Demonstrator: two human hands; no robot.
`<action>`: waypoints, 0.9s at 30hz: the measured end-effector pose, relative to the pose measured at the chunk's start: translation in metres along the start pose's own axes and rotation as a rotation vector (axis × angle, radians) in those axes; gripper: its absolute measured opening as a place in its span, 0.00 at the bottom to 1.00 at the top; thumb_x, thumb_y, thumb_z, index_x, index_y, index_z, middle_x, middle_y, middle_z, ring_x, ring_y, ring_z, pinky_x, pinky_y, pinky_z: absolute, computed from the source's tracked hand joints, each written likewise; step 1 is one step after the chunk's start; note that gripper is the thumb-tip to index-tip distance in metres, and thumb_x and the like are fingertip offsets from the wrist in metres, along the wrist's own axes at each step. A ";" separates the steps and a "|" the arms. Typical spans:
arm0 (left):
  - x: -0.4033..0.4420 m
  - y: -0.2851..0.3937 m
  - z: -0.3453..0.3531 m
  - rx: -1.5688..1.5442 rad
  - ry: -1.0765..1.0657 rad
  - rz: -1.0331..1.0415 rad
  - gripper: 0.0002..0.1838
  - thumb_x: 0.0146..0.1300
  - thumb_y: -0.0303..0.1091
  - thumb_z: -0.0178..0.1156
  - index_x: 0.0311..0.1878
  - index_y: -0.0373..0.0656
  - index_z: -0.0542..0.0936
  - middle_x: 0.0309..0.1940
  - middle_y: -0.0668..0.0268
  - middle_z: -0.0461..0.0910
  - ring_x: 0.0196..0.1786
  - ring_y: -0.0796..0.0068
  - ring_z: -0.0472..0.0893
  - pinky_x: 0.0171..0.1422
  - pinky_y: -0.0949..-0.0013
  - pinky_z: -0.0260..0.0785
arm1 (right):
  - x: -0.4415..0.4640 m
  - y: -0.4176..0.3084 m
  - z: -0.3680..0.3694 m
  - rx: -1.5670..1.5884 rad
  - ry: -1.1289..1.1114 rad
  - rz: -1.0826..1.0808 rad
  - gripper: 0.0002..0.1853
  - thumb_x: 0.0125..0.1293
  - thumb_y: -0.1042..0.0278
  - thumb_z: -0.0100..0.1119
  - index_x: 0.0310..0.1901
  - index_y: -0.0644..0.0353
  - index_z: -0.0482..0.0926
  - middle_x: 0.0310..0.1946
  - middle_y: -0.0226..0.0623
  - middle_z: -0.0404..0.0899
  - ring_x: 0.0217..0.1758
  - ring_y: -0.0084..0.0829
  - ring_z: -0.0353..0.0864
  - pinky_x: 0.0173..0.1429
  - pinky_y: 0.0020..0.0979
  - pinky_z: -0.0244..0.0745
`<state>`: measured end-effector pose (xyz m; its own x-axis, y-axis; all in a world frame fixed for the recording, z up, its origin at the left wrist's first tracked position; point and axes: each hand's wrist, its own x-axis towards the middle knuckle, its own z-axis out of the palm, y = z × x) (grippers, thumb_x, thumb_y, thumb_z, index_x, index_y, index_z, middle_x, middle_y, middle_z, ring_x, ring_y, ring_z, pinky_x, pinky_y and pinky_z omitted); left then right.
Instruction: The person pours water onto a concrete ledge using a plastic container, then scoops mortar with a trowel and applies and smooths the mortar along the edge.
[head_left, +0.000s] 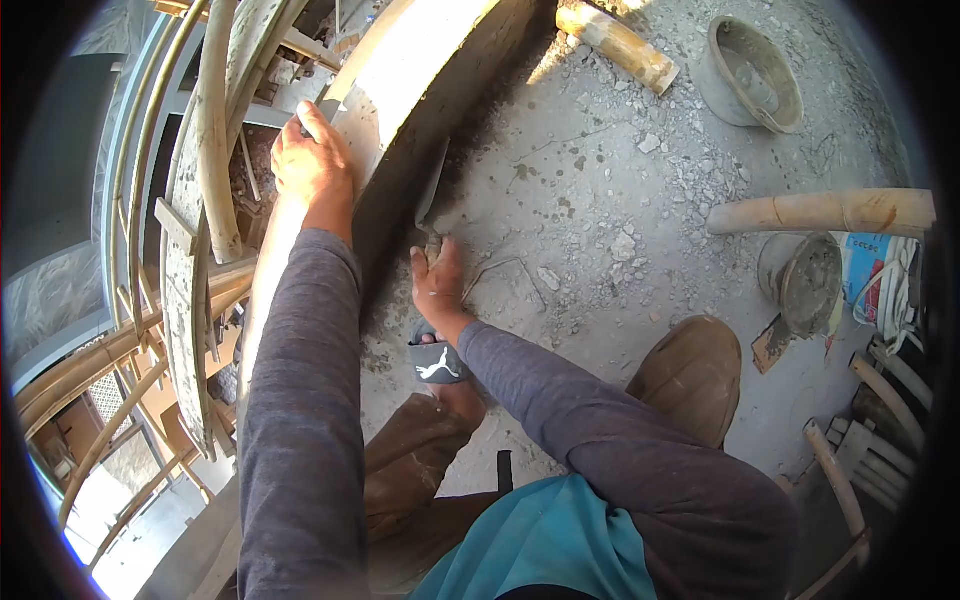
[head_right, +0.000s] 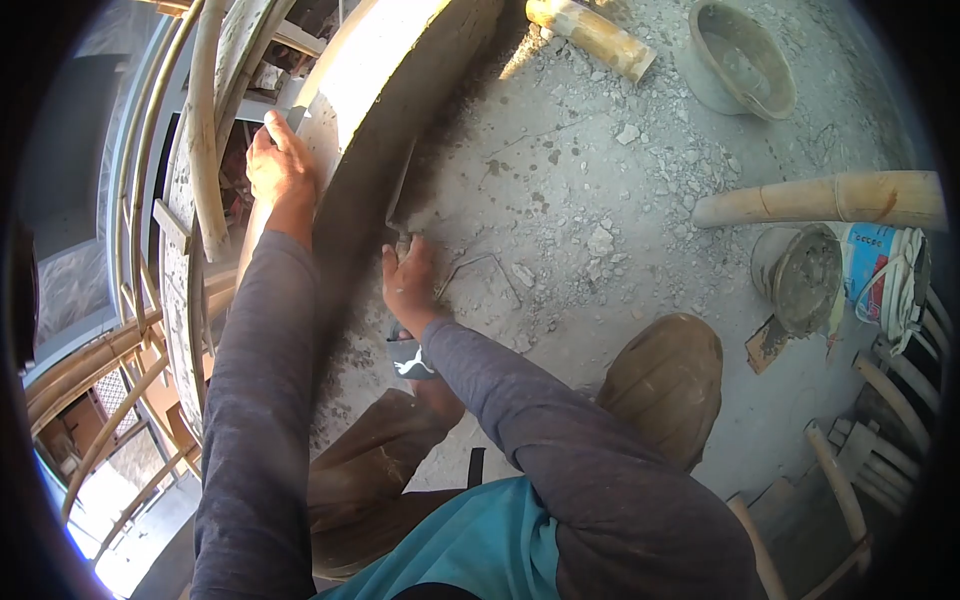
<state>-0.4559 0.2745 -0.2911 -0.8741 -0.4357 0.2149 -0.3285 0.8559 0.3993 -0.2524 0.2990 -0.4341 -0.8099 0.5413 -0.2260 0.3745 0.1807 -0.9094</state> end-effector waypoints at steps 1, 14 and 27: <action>-0.001 0.002 0.000 -0.023 -0.005 -0.023 0.33 0.71 0.64 0.42 0.58 0.46 0.80 0.62 0.56 0.75 0.68 0.57 0.69 0.74 0.52 0.55 | -0.003 -0.009 0.005 -0.003 0.003 0.003 0.26 0.67 0.57 0.61 0.56 0.70 0.67 0.47 0.58 0.76 0.50 0.56 0.77 0.56 0.46 0.71; -0.001 0.002 0.000 0.058 0.001 0.011 0.38 0.70 0.67 0.36 0.60 0.46 0.79 0.60 0.56 0.77 0.65 0.54 0.74 0.69 0.51 0.62 | 0.009 -0.028 -0.019 0.181 -0.084 0.116 0.29 0.68 0.58 0.57 0.60 0.74 0.64 0.53 0.61 0.73 0.57 0.57 0.73 0.62 0.46 0.68; -0.001 0.002 0.000 0.047 -0.021 -0.002 0.37 0.70 0.66 0.37 0.60 0.45 0.79 0.61 0.56 0.76 0.65 0.54 0.73 0.70 0.52 0.61 | 0.008 -0.035 -0.021 0.224 -0.039 0.053 0.27 0.65 0.64 0.58 0.61 0.69 0.65 0.54 0.60 0.73 0.58 0.59 0.73 0.61 0.46 0.69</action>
<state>-0.4556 0.2765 -0.2901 -0.8805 -0.4319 0.1954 -0.3463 0.8676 0.3569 -0.2621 0.3145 -0.3969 -0.8101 0.5123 -0.2851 0.3113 -0.0364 -0.9496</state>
